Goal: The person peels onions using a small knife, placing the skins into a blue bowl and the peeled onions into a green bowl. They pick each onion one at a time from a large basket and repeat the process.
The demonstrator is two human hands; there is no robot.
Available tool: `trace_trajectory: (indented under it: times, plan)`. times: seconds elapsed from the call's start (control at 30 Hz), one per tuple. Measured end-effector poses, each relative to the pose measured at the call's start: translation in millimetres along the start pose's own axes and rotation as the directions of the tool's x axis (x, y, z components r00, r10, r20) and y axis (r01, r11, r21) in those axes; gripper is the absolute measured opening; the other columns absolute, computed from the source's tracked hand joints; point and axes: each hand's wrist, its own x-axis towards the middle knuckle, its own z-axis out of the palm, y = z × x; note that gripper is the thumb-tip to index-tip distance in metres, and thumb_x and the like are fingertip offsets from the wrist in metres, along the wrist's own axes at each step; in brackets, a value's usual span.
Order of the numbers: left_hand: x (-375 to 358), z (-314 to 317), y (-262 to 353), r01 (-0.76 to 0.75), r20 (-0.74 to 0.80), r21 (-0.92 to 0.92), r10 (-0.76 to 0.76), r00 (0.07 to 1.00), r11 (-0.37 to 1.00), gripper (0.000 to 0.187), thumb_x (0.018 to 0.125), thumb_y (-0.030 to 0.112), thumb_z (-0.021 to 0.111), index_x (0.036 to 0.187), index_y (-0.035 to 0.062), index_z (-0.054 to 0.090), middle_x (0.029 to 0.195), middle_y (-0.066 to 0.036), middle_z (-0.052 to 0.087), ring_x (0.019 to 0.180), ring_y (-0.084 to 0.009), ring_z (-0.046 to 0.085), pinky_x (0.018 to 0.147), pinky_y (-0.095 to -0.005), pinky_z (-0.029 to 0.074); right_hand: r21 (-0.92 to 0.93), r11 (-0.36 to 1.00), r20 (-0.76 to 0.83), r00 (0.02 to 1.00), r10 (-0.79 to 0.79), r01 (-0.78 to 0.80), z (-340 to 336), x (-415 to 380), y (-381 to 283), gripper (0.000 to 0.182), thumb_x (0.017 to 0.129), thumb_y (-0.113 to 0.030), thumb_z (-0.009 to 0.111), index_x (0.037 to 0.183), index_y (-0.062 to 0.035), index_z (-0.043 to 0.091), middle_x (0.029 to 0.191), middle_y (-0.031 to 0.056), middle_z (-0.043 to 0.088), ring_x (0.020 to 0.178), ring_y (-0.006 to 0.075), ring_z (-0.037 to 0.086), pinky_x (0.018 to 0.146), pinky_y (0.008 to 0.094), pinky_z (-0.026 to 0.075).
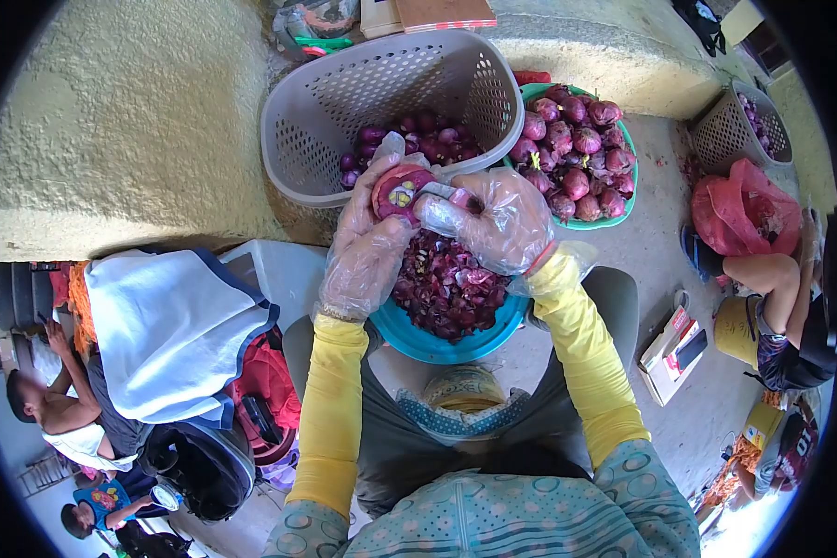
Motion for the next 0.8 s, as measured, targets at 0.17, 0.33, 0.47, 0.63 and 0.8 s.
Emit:
trace_trajectory:
  times: [0.17,0.33,0.47,0.63,0.8]
  plan:
    - [0.4,3.2,-0.2,0.006,-0.003,0.009,-0.006,1.000,1.000,0.083,0.088,0.022,0.076,0.154,0.0033,0.030,0.153,-0.020,0.042,0.140,-0.0325,0.045,0.119,-0.0449,0.036,-0.008,1.000,0.067,0.998,0.005,-0.005,-2.5,0.5,2.3,0.041,0.087,-0.047,0.076,0.090,-0.0062,0.076,0.073,0.0151,0.067,0.069,0.0362,0.067,0.064,0.0449,0.051]
    - [-0.3,5.4,1.4,0.007,-0.005,-0.019,-0.007,1.000,1.000,0.082,0.088,0.022,0.076,0.154,0.0022,0.031,0.153,-0.020,0.042,0.140,-0.0320,0.045,0.119,-0.0452,0.037,-0.125,0.988,0.036,0.996,-0.087,0.091,-5.4,-0.3,1.6,0.043,0.085,-0.048,0.077,0.081,-0.0051,0.074,0.069,0.0151,0.066,0.065,0.0352,0.066,0.061,0.0439,0.051]
    - [-0.5,4.3,3.3,0.006,-0.003,-0.036,-0.006,1.000,0.999,0.081,0.088,0.021,0.075,0.154,0.0018,0.031,0.153,-0.021,0.042,0.140,-0.0321,0.045,0.119,-0.0448,0.037,-0.187,0.980,-0.070,0.994,-0.086,0.071,-5.1,-1.6,-4.1,0.049,0.079,-0.053,0.081,0.075,-0.0048,0.072,0.065,0.0132,0.065,0.061,0.0322,0.065,0.058,0.0412,0.051]
    - [-0.6,6.4,3.6,-0.001,0.005,-0.067,0.001,1.000,0.998,0.075,0.089,0.011,0.069,0.153,0.0012,0.031,0.151,-0.018,0.042,0.139,-0.0292,0.046,0.119,-0.0422,0.036,-0.212,0.975,-0.112,0.990,-0.088,0.063,-1.4,-2.6,-0.6,0.051,0.076,-0.055,0.083,0.076,-0.0051,0.073,0.064,0.0119,0.065,0.059,0.0311,0.065,0.057,0.0406,0.051]
    - [0.8,4.1,0.8,-0.017,0.002,-0.005,0.017,1.000,1.000,0.082,0.088,0.020,0.075,0.154,0.0025,0.030,0.153,-0.021,0.041,0.141,-0.0333,0.044,0.119,-0.0448,0.037,-0.209,0.976,-0.105,0.991,-0.089,0.066,-3.2,-2.2,-3.3,0.050,0.077,-0.055,0.082,0.080,-0.0057,0.075,0.066,0.0119,0.065,0.060,0.0313,0.065,0.057,0.0408,0.051]
